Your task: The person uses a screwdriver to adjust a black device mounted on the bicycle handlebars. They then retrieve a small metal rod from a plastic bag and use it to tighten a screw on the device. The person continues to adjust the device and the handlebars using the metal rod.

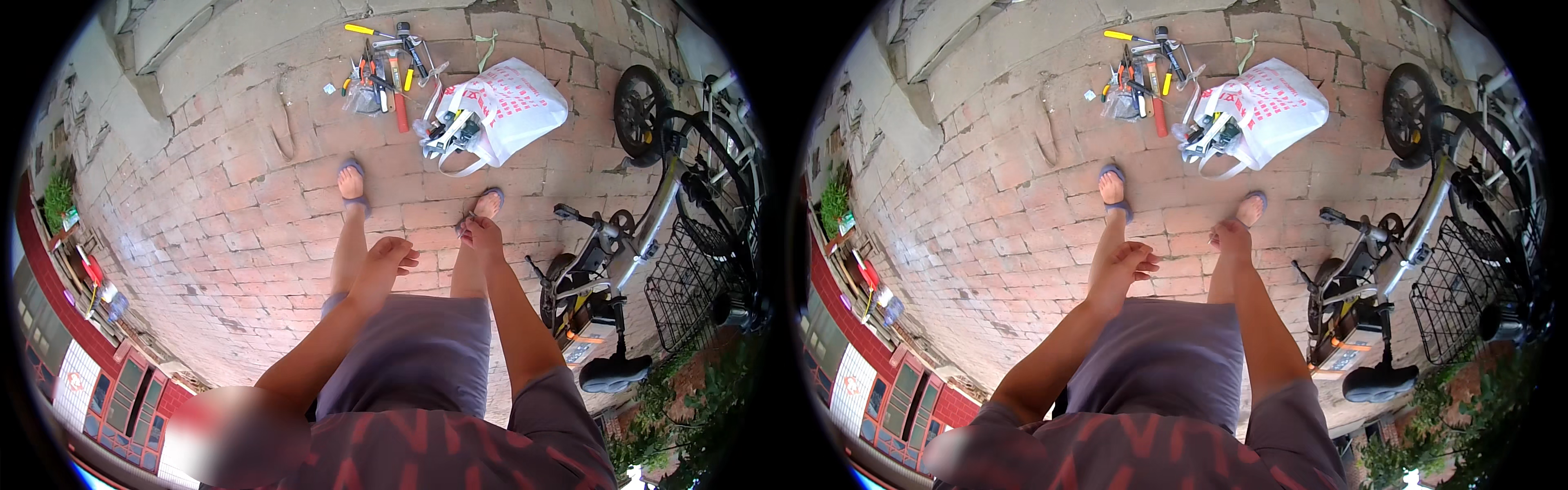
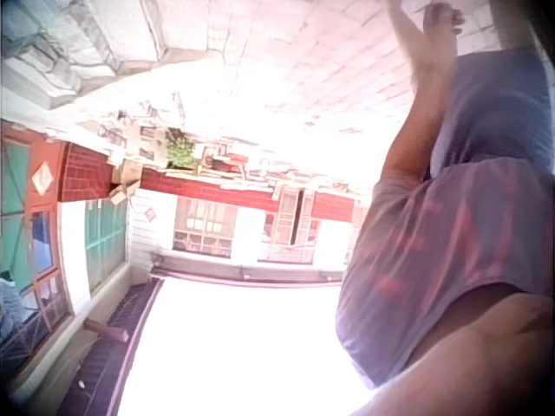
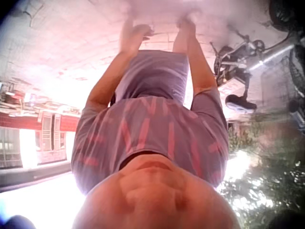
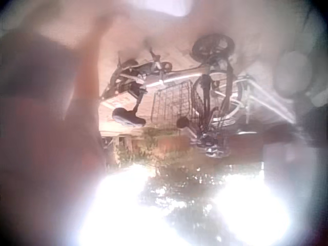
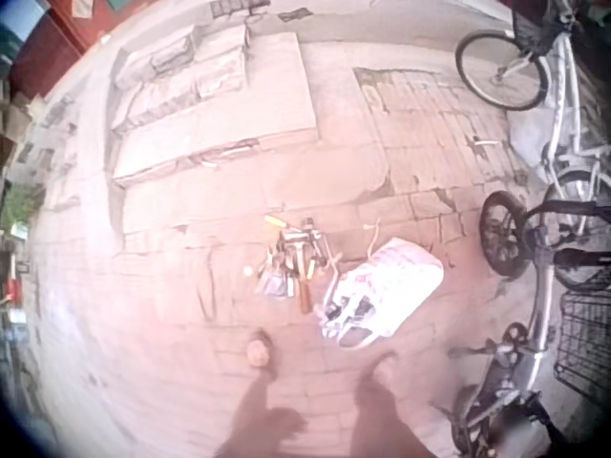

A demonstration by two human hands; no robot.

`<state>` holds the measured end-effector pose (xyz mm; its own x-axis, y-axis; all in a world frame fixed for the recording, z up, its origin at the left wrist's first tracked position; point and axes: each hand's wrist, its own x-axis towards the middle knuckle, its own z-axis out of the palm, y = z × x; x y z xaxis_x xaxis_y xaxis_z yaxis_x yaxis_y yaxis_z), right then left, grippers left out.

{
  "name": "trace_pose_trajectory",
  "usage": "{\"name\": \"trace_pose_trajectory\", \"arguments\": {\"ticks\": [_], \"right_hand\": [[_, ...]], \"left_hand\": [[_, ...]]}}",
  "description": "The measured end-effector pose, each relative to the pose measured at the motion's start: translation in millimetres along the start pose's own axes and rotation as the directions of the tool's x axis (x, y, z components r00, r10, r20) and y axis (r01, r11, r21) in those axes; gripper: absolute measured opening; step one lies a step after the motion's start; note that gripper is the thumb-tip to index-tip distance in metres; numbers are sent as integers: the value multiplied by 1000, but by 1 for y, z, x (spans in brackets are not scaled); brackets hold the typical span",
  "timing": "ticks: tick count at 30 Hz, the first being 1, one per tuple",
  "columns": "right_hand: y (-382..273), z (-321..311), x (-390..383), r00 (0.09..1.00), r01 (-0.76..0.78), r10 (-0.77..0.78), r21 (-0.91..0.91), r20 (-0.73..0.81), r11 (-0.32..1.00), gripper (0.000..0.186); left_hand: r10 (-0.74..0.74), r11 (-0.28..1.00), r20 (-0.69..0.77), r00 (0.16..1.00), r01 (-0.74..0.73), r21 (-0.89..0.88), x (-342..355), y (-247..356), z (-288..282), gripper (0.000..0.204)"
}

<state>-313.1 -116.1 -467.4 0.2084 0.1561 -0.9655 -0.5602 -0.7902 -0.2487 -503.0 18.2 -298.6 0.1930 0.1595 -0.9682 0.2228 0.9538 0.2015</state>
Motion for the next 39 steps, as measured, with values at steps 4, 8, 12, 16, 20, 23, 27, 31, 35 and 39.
{"name": "trace_pose_trajectory", "arguments": {"ticks": [4, 8, 12, 16, 20, 23, 27, 31, 35, 39], "right_hand": [[22, 15, 67, 994, 75, -65, -129, 83, 989, 13], [14, 27, 122, 999, 35, -31, -214, 20, 976, 16], [8, 40, 174, 999, 29, -39, -263, -30, 964, 17], [3, 56, 221, 996, 63, -77, -258, -44, 964, 17], [-14, 70, 264, 994, 99, -107, -343, -4, 934, 16], [-27, 89, 284, 993, 112, -120, -312, -7, 943, 16], [-41, 122, 294, 960, 270, -258, -119, 109, 956, 18], [-54, 108, 305, 904, 401, -428, -318, -14, 859, 20], [-74, 45, 317, 887, 285, -409, -441, -215, 851, 25], [-118, -58, 344, 508, 126, -860, -992, 51, 16, 32]], "left_hand": [[-19, 991, 40, 999, 24, -134, 65, -49, -3, 19], [-86, 982, 71, 994, 96, -164, 117, -79, 7, 18], [-78, 988, 94, 993, 89, -129, 155, -93, 1, 18], [-87, 982, 56, 995, 95, -162, 178, -87, -9, 19], [29, 951, 69, 997, -7, -310, 191, -56, -5, 18], [-4, 946, 76, 997, 28, -323, 192, -45, -4, 17], [-53, 946, 102, 993, 83, -314, 195, -45, -6, 18], [-52, 948, 112, 992, 84, -308, 200, -39, -5, 19], [-59, 957, 110, 992, 88, -276, 197, -40, -6, 19], [-92, 962, 155, 984, 128, -240, 195, -39, 9, 19]]}}
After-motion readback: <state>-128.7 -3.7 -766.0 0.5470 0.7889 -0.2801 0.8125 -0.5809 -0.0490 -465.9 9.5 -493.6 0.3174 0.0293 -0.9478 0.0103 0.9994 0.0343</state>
